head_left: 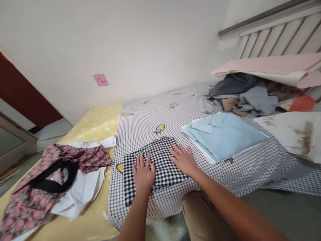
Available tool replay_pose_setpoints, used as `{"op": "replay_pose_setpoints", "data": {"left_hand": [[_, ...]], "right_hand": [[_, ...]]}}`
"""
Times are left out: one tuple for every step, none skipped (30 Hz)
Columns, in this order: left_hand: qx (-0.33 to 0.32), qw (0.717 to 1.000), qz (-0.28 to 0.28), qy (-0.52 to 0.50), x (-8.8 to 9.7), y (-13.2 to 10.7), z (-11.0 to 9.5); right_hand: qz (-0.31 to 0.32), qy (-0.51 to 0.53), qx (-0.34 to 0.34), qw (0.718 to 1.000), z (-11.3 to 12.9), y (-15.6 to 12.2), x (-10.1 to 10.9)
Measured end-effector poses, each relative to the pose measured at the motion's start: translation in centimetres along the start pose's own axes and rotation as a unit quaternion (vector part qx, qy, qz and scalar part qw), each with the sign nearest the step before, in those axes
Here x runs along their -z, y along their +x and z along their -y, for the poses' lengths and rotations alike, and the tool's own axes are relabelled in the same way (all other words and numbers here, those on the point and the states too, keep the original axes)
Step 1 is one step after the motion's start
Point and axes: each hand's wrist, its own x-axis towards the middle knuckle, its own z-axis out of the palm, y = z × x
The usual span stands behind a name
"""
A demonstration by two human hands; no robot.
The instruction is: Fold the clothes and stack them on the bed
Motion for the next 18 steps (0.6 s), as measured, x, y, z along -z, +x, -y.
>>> {"op": "replay_pose_setpoints", "data": {"left_hand": [[0.000, 1.000, 0.002, -0.001, 0.1, 0.0, -0.1], [0.000, 1.000, 0.002, -0.002, 0.2, 0.0, -0.1], [0.000, 1.000, 0.002, -0.004, 0.3, -0.1, -0.1], [0.000, 1.000, 0.001, -0.007, 0.3, -0.1, -0.2], [0.001, 1.000, -0.001, -0.010, 0.3, -0.1, -0.2], [0.002, 1.000, -0.005, -0.015, 0.2, -0.1, -0.1], [0.003, 1.000, -0.009, -0.021, 0.1, -0.2, -0.1], [0.004, 1.000, -0.013, -0.027, 0.0, -0.2, -0.1], [0.004, 0.999, -0.018, -0.033, -0.2, -0.2, 0.0], [0.003, 0.999, -0.022, -0.039, -0.3, -0.2, 0.0], [0.002, 0.999, -0.025, -0.044, -0.5, -0.3, 0.1], [0.001, 0.998, -0.026, -0.049, -0.5, -0.3, 0.1], [0.001, 0.998, -0.027, -0.054, -0.6, -0.3, 0.1], [0.001, 0.998, -0.027, -0.059, -0.6, -0.3, 0.1], [0.001, 0.998, -0.027, -0.062, -0.6, -0.4, 0.1], [0.002, 0.998, -0.026, -0.064, -0.6, -0.4, 0.0], [0.003, 0.998, -0.026, -0.065, -0.6, -0.4, 0.0], [0.004, 0.998, -0.027, -0.065, -0.6, -0.5, 0.0]], "right_hand": [[-0.018, -0.008, 0.005, 1.000, -0.5, -1.0, 0.0], [-0.037, -0.016, 0.010, 0.999, -0.9, -2.0, -0.1], [-0.058, -0.024, 0.016, 0.998, -1.3, -2.9, -0.2], [-0.077, -0.031, 0.021, 0.996, -1.8, -3.9, -0.4], [-0.095, -0.038, 0.027, 0.994, -2.2, -4.8, -0.6], [-0.110, -0.044, 0.031, 0.993, -2.6, -5.7, -0.9], [-0.120, -0.049, 0.034, 0.991, -3.0, -6.6, -1.2], [-0.128, -0.052, 0.032, 0.990, -3.4, -7.4, -1.5], [-0.136, -0.054, 0.023, 0.989, -3.6, -8.1, -1.6], [-0.146, -0.055, 0.008, 0.988, -3.8, -8.7, -1.5], [-0.161, -0.056, -0.010, 0.985, -3.8, -9.2, -1.2], [-0.182, -0.055, -0.027, 0.981, -3.6, -9.4, -0.7], [-0.208, -0.053, -0.039, 0.976, -3.2, -9.3, 0.1], [-0.233, -0.047, -0.042, 0.970, -2.4, -9.0, 1.0], [-0.253, -0.039, -0.034, 0.966, -1.5, -8.4, 1.9], [-0.261, -0.028, -0.016, 0.965, -0.3, -7.6, 2.6], [-0.257, -0.017, 0.008, 0.966, 1.1, -6.5, 3.2], [-0.240, -0.006, 0.033, 0.970, 2.6, -5.3, 3.5]]}}
